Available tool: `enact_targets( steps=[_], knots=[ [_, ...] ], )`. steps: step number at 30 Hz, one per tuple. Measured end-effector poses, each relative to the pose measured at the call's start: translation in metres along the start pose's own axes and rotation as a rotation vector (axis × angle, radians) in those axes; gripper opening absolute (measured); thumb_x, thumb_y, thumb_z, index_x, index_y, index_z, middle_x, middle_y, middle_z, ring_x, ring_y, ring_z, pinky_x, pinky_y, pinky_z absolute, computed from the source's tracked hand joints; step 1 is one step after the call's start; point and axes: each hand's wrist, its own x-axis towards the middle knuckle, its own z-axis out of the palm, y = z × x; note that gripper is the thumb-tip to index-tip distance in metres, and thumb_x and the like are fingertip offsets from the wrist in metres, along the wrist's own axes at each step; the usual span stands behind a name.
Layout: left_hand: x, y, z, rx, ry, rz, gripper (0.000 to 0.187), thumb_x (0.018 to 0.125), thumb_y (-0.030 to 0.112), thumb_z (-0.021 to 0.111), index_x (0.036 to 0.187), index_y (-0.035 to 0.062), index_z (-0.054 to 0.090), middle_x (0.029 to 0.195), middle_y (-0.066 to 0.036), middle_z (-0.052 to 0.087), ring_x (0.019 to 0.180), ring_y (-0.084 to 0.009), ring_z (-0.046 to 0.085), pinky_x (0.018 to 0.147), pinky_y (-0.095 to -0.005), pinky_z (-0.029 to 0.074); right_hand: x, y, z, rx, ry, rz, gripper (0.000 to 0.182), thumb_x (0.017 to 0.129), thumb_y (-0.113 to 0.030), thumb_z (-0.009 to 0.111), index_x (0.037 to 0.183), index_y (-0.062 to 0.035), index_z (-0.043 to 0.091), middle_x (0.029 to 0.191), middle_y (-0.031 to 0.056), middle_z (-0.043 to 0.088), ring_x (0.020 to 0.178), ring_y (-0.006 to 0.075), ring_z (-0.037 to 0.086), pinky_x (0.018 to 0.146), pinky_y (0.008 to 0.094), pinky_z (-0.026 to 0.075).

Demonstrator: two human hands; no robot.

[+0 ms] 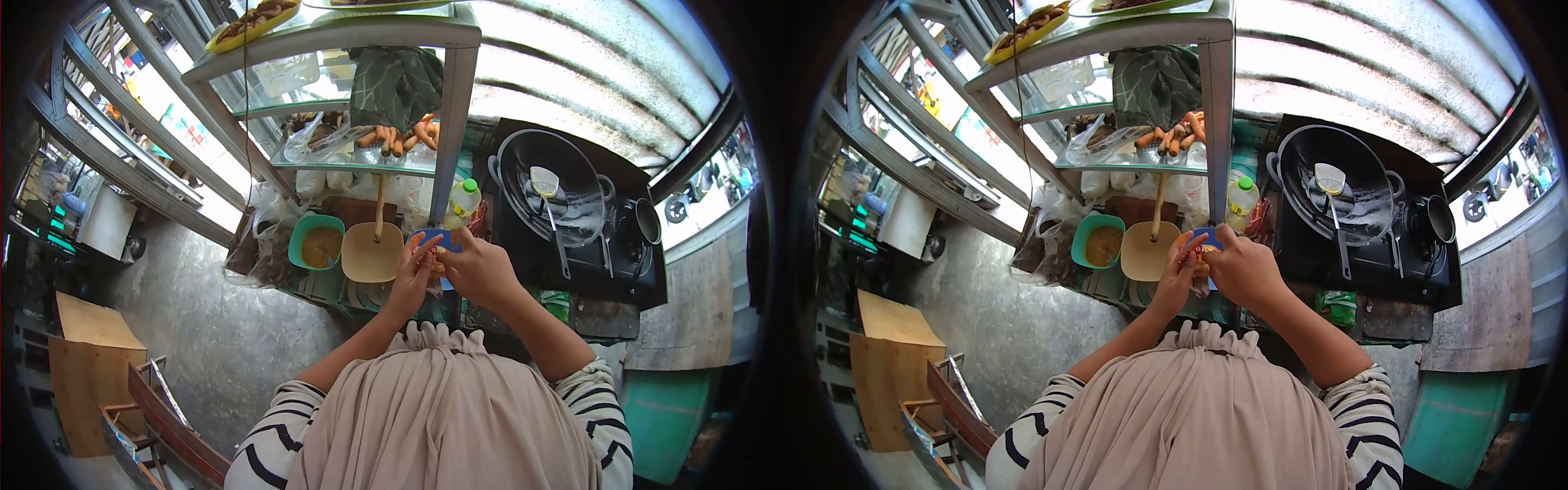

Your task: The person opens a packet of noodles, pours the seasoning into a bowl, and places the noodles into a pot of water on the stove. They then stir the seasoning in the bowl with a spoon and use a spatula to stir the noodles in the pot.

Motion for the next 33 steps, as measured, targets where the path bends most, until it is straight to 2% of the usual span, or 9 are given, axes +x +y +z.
enact_targets(
  steps=[2, 4, 10, 14, 18, 21, 25, 30, 33],
  knots=[
    [-0.001, -0.002, 0.003, -0.039, -0.013, -0.023, 0.031, 0.098, 0.02, 0.041, 0.126, 0.0155, 0.055, 0.136, -0.016, 0.031, 0.115, -0.0214, 0.045, 0.094, -0.0296, 0.041, 0.002, 0.002, 0.001, -0.076, -0.124, 0.037, 0.011, 0.077, -0.02, 0.059, 0.077, -0.0122, 0.067, 0.098, 0.0124, 0.055, 0.069, 0.026, 0.064, 0.059, 0.037, 0.051],
    [-0.002, -0.003, 0.006, 0.129, -0.055, -0.026, 0.033, 0.099, 0.021, 0.038, 0.128, 0.0115, 0.052, 0.139, -0.014, 0.032, 0.121, -0.0211, 0.04, 0.103, -0.0319, 0.03, 0.002, 0.006, 0.006, -0.156, -0.233, 0.027, 0.012, 0.077, -0.021, 0.059, 0.078, -0.0115, 0.067, 0.097, 0.0125, 0.055, 0.068, 0.0264, 0.064, 0.059, 0.037, 0.051],
    [-0.006, -0.01, 0.01, 0.407, -0.228, -0.064, 0.035, 0.097, 0.022, 0.043, 0.129, 0.0124, 0.051, 0.135, -0.019, 0.039, 0.119, -0.0281, 0.043, 0.103, -0.0338, 0.03, 0.005, 0.033, 0.03, -0.251, -0.572, -0.005, 0.02, 0.078, -0.024, 0.057, 0.078, -0.0068, 0.067, 0.084, 0.0132, 0.063, 0.068, 0.0284, 0.065, 0.059, 0.0391, 0.052],
    [-0.016, 0.022, -0.005, 0.532, -0.231, -0.015, 0.056, 0.083, 0.026, 0.065, 0.134, 0.0138, 0.045, 0.125, -0.013, 0.051, 0.116, -0.0285, 0.047, 0.096, -0.04, 0.039, 0.009, 0.034, 0.019, -0.176, -0.762, 0.058, 0.025, 0.078, -0.027, 0.057, 0.078, -0.0038, 0.067, 0.073, 0.0141, 0.066, 0.069, 0.0323, 0.065, 0.061, 0.0424, 0.051],
    [-0.016, 0.013, -0.029, 0.506, -0.291, 0.003, 0.069, 0.069, 0.017, 0.076, 0.131, 0.0129, 0.047, 0.119, -0.011, 0.055, 0.112, -0.0289, 0.051, 0.091, -0.0393, 0.044, 0.011, 0.037, 0.029, 0.056, -0.81, 0.018, 0.025, 0.08, -0.022, 0.055, 0.089, -0.0004, 0.063, 0.085, 0.0192, 0.064, 0.082, 0.0353, 0.062, 0.072, 0.0423, 0.049],
    [-0.019, 0.001, -0.032, 0.69, -0.269, 0.013, 0.067, 0.064, 0.006, 0.074, 0.126, 0.011, 0.05, 0.112, -0.014, 0.058, 0.106, -0.0305, 0.055, 0.089, -0.0369, 0.045, 0.014, 0.033, 0.037, 0.225, -0.758, -0.011, 0.033, 0.079, -0.016, 0.054, 0.108, 0.0001, 0.058, 0.112, 0.0184, 0.058, 0.095, 0.0347, 0.06, 0.083, 0.0401, 0.046],
    [-0.023, -0.002, -0.033, 0.654, -0.192, 0.088, 0.06, 0.064, 0.001, 0.071, 0.12, 0.0084, 0.053, 0.108, -0.015, 0.06, 0.101, -0.0316, 0.058, 0.088, -0.0375, 0.045, 0.015, 0.041, 0.049, 0.34, -0.764, -0.023, 0.029, 0.079, -0.021, 0.057, 0.101, -0.0019, 0.063, 0.109, 0.0179, 0.06, 0.094, 0.0346, 0.06, 0.082, 0.0397, 0.047],
    [-0.026, 0.0, -0.038, 0.569, -0.155, 0.037, 0.057, 0.064, -0.001, 0.07, 0.118, 0.0069, 0.054, 0.107, -0.015, 0.06, 0.1, -0.0315, 0.058, 0.086, -0.0367, 0.046, 0.013, 0.042, 0.038, 0.38, -0.605, -0.168, 0.031, 0.08, -0.019, 0.059, 0.107, -0.0041, 0.064, 0.126, 0.0151, 0.052, 0.102, 0.0333, 0.058, 0.089, 0.0378, 0.046],
    [-0.026, -0.001, -0.04, 0.62, -0.177, 0.035, 0.056, 0.065, 0.0, 0.07, 0.118, 0.0066, 0.054, 0.106, -0.015, 0.06, 0.1, -0.0311, 0.059, 0.086, -0.0359, 0.046, 0.008, 0.036, 0.022, 0.456, -0.562, -0.157, 0.03, 0.078, -0.019, 0.062, 0.105, -0.005, 0.064, 0.125, 0.0147, 0.053, 0.101, 0.033, 0.059, 0.089, 0.0389, 0.046]
  ],
)
